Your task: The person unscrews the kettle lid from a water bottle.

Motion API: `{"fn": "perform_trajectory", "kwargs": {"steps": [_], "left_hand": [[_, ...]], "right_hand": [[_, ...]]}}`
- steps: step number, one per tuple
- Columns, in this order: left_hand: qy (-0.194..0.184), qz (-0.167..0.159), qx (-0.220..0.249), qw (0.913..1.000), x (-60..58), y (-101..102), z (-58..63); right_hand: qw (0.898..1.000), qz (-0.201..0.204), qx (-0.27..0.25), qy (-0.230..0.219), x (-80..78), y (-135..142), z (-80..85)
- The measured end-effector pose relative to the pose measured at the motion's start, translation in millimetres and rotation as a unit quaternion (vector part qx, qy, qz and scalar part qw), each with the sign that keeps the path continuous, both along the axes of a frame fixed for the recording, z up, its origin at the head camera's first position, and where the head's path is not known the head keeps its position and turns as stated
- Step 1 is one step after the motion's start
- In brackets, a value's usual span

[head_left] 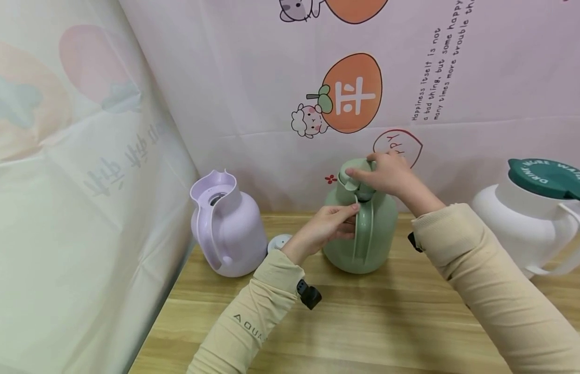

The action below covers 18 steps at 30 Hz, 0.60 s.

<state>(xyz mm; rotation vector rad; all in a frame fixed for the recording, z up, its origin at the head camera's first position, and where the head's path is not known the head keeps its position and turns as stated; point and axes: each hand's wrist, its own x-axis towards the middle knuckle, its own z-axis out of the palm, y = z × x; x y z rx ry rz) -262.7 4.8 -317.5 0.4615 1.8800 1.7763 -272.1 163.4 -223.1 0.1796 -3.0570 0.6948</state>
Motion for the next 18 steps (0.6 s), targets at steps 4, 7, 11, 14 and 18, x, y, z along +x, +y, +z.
{"fn": "perform_trajectory", "kwargs": {"steps": [4,7,11,14,18], "left_hand": [[0.001,-0.001,-0.002,1.0,0.0,-0.3,0.7],[0.001,0.002,-0.003,1.0,0.4,-0.3,1.1],[-0.002,0.005,-0.001,1.0,0.3,0.2,1.3],[0.0,0.004,0.001,1.0,-0.5,0.8,0.9],[0.002,0.0,-0.003,1.0,-1.0,0.6,0.3]], "right_hand": [[1.0,0.009,0.007,0.0,-1.1,-1.9,-1.0],[1.0,0.02,0.009,0.001,-2.6,-1.7,-1.1],[0.999,0.035,-0.007,-0.015,-4.0,-0.1,0.0],[0.999,0.042,-0.014,-0.025,-4.1,0.7,0.4],[0.999,0.037,-0.006,-0.023,-3.6,-1.1,-0.5]]}}
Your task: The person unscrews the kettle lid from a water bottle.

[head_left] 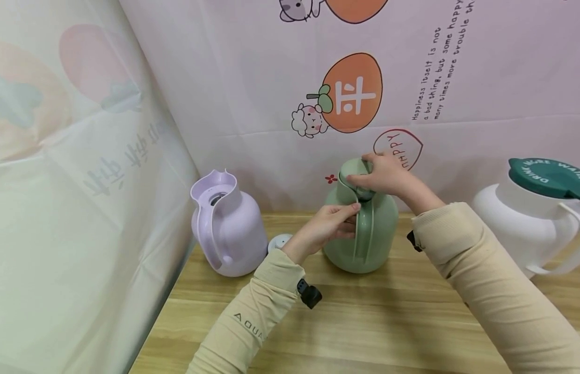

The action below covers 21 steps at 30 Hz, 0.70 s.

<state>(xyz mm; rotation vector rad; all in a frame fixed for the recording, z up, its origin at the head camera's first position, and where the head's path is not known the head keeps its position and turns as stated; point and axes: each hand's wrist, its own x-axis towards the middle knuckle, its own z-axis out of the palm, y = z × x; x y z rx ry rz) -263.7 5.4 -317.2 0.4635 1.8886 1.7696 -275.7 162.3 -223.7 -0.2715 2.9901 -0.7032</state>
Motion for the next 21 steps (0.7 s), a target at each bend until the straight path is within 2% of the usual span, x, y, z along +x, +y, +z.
{"fn": "perform_trajectory", "kwargs": {"steps": [10,15,21], "left_hand": [[-0.003,-0.004,-0.003,1.0,-0.9,0.0,1.4],[-0.01,-0.008,-0.004,0.9999,-2.1,-0.4,2.5],[-0.01,-0.007,-0.006,0.9999,-2.4,-1.6,3.7]], "right_hand": [[0.998,-0.054,0.004,-0.01,0.4,-6.3,-1.6],[0.998,-0.065,-0.003,-0.016,3.0,-9.8,-1.6],[0.997,-0.072,-0.006,-0.002,3.2,-12.8,-3.4]]}}
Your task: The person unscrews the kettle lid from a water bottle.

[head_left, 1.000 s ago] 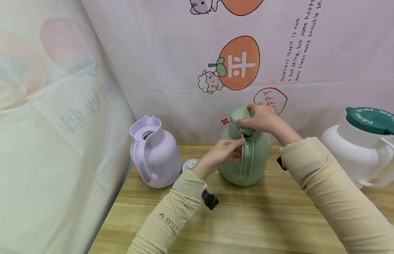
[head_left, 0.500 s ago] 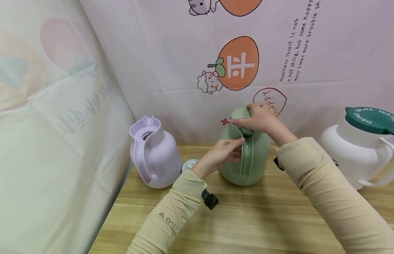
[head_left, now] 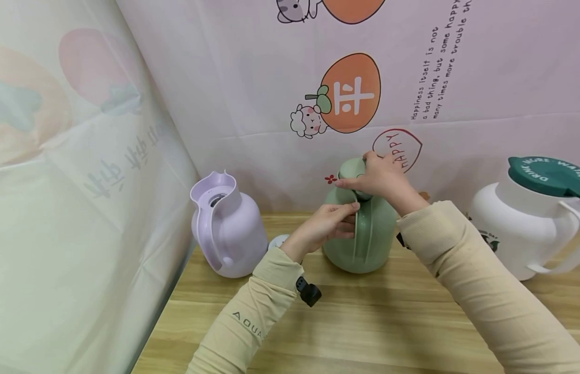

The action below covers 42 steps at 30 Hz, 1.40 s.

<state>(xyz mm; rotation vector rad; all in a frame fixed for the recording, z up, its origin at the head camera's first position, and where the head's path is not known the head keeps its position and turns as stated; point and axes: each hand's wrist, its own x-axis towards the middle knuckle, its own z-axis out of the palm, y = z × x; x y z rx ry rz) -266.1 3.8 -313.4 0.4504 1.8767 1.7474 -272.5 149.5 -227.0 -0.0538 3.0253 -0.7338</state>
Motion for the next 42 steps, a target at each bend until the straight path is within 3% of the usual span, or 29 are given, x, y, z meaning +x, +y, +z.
{"fn": "perform_trajectory", "kwargs": {"steps": [7,42], "left_hand": [[-0.001,0.014,-0.002,0.9999,1.1,-2.8,2.0],[0.002,0.011,-0.002,0.9999,0.7,-2.5,-3.0]], "right_hand": [[1.0,-0.002,0.004,0.014,0.1,-2.0,0.2],[0.999,0.03,0.007,0.018,-3.7,3.0,3.5]]}}
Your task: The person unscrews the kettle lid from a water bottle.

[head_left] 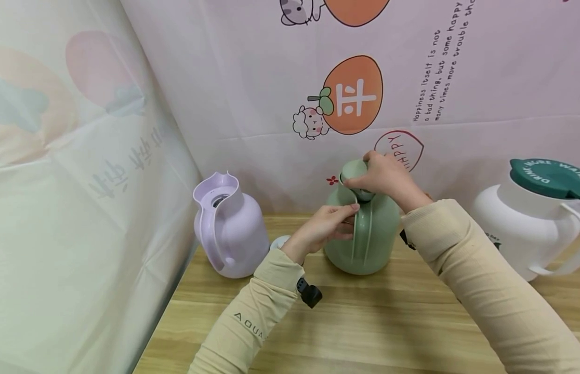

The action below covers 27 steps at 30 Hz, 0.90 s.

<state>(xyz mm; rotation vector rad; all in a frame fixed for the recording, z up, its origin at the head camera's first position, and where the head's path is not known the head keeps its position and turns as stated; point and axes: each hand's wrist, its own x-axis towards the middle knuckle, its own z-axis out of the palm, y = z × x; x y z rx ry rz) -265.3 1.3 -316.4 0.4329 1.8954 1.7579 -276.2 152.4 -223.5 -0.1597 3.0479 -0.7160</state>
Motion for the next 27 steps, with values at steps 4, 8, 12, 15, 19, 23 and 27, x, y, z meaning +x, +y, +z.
{"fn": "perform_trajectory", "kwargs": {"steps": [4,8,12,15,19,23,27], "left_hand": [[0.0,0.001,0.0,1.0,0.3,0.1,0.0],[0.001,0.0,0.003,1.0,0.5,0.4,0.0],[0.001,-0.001,0.005,1.0,0.1,0.8,0.1],[0.0,-0.001,0.006,1.0,-0.1,1.0,0.4],[0.0,0.001,0.004,1.0,0.0,0.8,0.4],[0.002,0.002,0.003,1.0,-0.3,0.7,-0.4],[0.001,0.002,0.004,1.0,-0.3,0.1,-0.3]], "right_hand": [[1.0,0.01,0.005,0.008,-1.3,0.7,-0.4],[1.0,0.021,0.01,0.018,-2.8,1.8,-0.6],[0.999,0.035,0.004,0.009,-5.2,4.7,-1.0],[0.999,0.045,-0.009,-0.008,-6.5,7.0,-1.4],[0.998,0.052,-0.019,-0.026,-6.9,8.9,-1.3],[0.997,0.061,-0.03,-0.043,-7.0,10.4,-0.5],[0.998,0.046,-0.017,-0.043,-5.6,9.7,1.1]]}}
